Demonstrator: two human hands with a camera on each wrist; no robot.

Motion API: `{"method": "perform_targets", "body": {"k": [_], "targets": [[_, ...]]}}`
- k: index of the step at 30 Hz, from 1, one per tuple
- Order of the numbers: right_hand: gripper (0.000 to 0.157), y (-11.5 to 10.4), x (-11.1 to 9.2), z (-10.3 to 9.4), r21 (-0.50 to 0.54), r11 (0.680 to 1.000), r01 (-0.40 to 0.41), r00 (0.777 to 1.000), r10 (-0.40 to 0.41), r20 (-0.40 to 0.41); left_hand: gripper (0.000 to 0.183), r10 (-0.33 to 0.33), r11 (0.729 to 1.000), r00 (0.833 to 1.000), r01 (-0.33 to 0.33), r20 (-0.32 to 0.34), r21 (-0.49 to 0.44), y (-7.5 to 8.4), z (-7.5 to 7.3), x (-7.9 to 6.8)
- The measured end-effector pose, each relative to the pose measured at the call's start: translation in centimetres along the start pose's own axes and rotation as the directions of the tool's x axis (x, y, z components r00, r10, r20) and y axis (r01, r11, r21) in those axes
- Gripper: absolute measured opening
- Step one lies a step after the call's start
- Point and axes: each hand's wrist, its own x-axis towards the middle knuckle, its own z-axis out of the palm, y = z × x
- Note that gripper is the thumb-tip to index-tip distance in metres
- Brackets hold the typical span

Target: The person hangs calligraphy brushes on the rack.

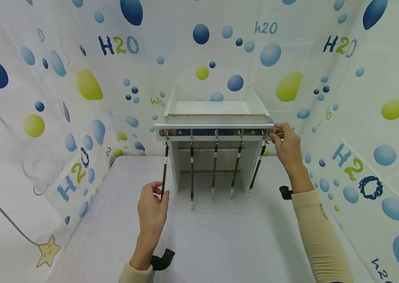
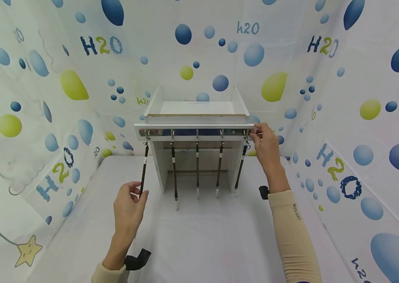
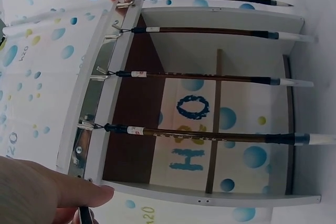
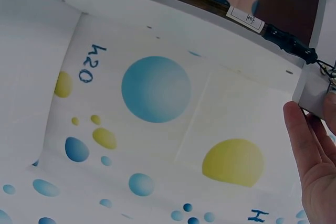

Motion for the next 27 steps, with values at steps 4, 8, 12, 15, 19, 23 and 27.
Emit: {"method": "perform_targets", "body": {"k": [4,8,12,15,19,23,27], "targets": [[0.032,0.0,0.0,0.0,-0.003,1.0,0.003,1.0,-0.003,-0.003,0.031,-0.017,1.0,1.0,0.017,0.019,-0.001,-0.3,0.3,0.2],[0.032,0.1,0.0,0.0,-0.007,1.0,0.002,1.0,-0.002,-0.001,0.032,-0.068,0.998,0.996,0.068,0.062,0.004,-0.7,0.8,0.1],[0.032,0.0,0.0,0.0,-0.009,1.0,0.003,1.0,-0.003,-0.005,0.035,-0.115,0.993,0.988,0.116,0.1,-0.012,-1.1,1.3,-0.1],[0.032,0.0,0.0,0.0,-0.01,1.0,0.004,1.0,-0.004,-0.008,0.037,-0.156,0.987,0.979,0.16,0.129,-0.025,-1.6,1.9,-0.2],[0.032,-0.1,0.0,-0.1,-0.013,1.0,0.005,1.0,-0.005,-0.006,0.037,-0.207,0.976,0.962,0.215,0.179,-0.023,-2.4,2.9,-0.2],[0.033,-0.1,0.1,-0.1,-0.018,1.0,-0.001,1.0,0.001,-0.002,0.036,-0.226,0.972,0.949,0.234,0.219,-0.012,-3.2,3.8,0.2],[0.033,0.0,0.1,0.0,-0.013,1.0,-0.008,1.0,0.008,0.0,0.035,-0.205,0.977,0.95,0.215,0.237,-0.016,-4.3,4.7,0.7]]}}
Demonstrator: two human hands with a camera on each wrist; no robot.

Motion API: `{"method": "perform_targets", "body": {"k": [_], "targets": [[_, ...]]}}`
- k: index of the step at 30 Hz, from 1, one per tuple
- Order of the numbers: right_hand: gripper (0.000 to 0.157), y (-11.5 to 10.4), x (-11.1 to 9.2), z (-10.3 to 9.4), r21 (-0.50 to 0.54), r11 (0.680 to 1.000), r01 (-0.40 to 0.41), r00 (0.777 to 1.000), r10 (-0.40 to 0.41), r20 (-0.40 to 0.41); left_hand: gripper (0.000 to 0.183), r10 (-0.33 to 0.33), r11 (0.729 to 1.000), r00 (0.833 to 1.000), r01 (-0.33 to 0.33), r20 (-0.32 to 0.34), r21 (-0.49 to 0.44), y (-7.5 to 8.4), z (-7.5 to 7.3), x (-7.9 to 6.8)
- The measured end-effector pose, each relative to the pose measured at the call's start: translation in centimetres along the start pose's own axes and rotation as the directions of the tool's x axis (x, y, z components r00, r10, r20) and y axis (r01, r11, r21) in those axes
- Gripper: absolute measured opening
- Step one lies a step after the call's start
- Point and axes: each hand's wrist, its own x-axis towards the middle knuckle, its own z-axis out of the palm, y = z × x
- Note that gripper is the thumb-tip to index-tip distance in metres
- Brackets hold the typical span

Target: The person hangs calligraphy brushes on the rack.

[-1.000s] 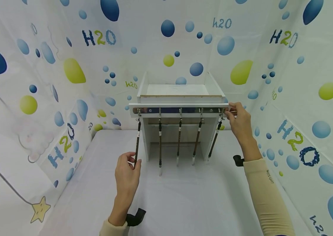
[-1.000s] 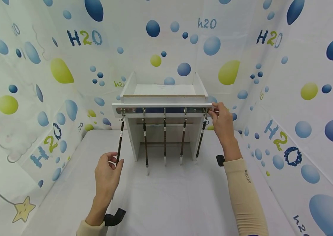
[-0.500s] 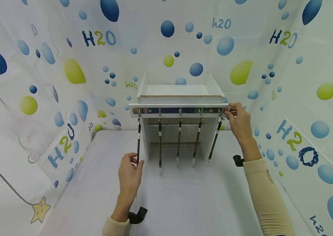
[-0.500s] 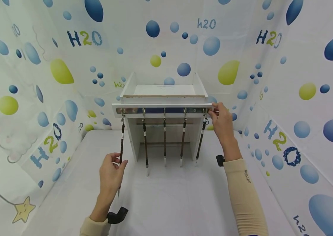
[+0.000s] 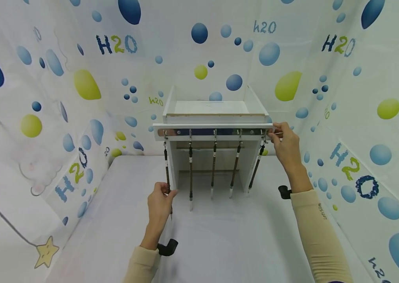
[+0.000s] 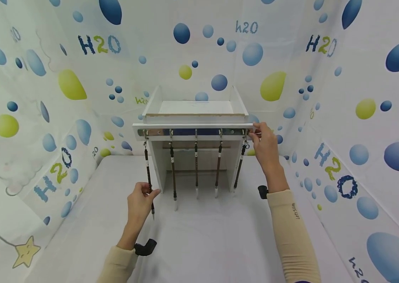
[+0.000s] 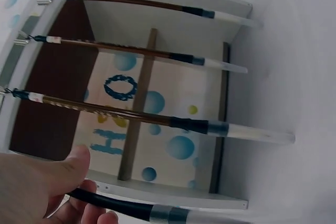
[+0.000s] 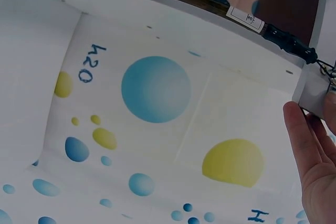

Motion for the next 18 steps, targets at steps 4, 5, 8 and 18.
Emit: {"method": "perform_targets", "body": {"k": [4,5,8,18], "targets": [[0.033,0.0,0.0,0.0,0.002,1.0,-0.005,1.0,0.005,0.002,0.034,0.033,0.999,0.999,-0.032,0.017,-0.007,-0.7,0.7,1.1],[0.033,0.0,0.0,0.0,0.002,1.0,-0.007,1.0,0.007,0.005,0.034,0.036,0.999,0.999,-0.036,0.023,-0.009,-0.9,0.8,1.3],[0.033,-0.1,0.0,0.1,-0.006,1.0,-0.013,1.0,0.013,0.008,0.031,0.043,0.999,0.998,-0.042,0.036,-0.017,-1.3,1.1,1.9],[0.033,-0.1,0.1,-0.1,-0.001,1.0,0.003,1.0,-0.003,0.002,0.018,0.086,0.996,0.996,-0.086,0.022,-0.011,-2.6,2.7,3.7]]}}
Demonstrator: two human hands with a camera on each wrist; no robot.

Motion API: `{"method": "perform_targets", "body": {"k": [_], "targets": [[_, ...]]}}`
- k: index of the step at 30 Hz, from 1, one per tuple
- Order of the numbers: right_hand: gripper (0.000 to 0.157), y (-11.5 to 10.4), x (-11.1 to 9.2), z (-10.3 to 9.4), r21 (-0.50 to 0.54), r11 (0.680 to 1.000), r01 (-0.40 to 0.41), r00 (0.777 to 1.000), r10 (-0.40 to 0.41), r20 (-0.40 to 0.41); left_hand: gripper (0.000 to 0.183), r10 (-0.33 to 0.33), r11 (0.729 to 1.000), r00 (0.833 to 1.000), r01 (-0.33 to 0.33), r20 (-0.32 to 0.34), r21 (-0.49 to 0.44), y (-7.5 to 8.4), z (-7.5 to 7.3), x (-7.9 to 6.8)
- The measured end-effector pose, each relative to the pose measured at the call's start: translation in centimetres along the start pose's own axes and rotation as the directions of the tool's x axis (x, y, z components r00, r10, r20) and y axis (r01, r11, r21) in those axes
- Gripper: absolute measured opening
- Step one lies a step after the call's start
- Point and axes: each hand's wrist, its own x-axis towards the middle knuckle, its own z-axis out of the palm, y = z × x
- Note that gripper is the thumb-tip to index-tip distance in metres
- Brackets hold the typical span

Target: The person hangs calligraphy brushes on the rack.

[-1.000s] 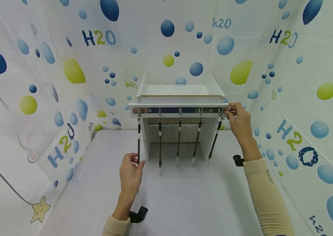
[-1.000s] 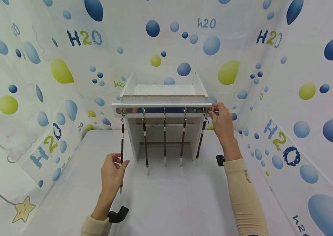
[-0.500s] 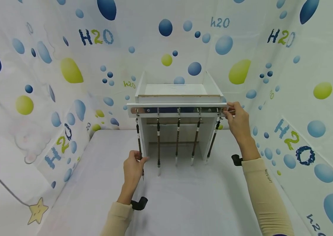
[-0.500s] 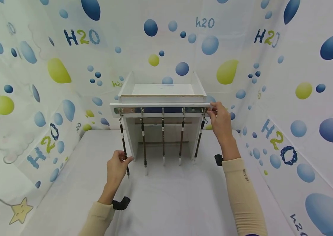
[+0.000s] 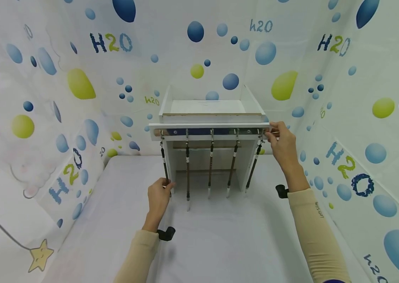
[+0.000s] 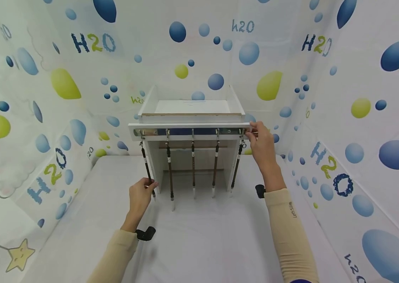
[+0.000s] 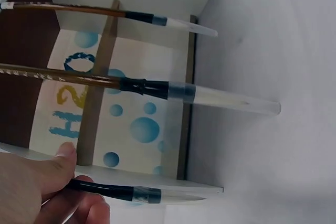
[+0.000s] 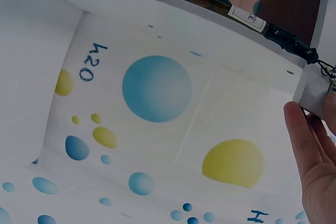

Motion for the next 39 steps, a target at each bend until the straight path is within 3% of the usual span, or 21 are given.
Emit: {"method": "perform_targets", "body": {"k": [11,24,34,39], "targets": [[0.033,0.0,0.1,0.0,0.001,1.0,0.0,1.0,0.0,0.004,0.021,-0.058,0.998,0.997,0.057,0.048,0.014,-0.9,0.7,0.9],[0.031,0.0,0.0,0.2,0.012,1.0,0.027,1.0,-0.027,0.002,0.022,-0.053,0.997,0.998,0.051,0.02,0.062,-1.2,0.9,1.1],[0.031,0.1,-0.3,0.2,0.007,1.0,0.015,1.0,-0.016,0.011,0.035,-0.055,0.998,0.998,0.056,-0.012,0.036,-0.7,-0.1,0.9],[0.041,0.3,-1.1,-0.5,-0.053,0.999,0.012,0.998,-0.009,0.064,0.043,-0.06,0.998,0.998,0.06,-0.012,0.03,-0.3,-1.2,0.2]]}}
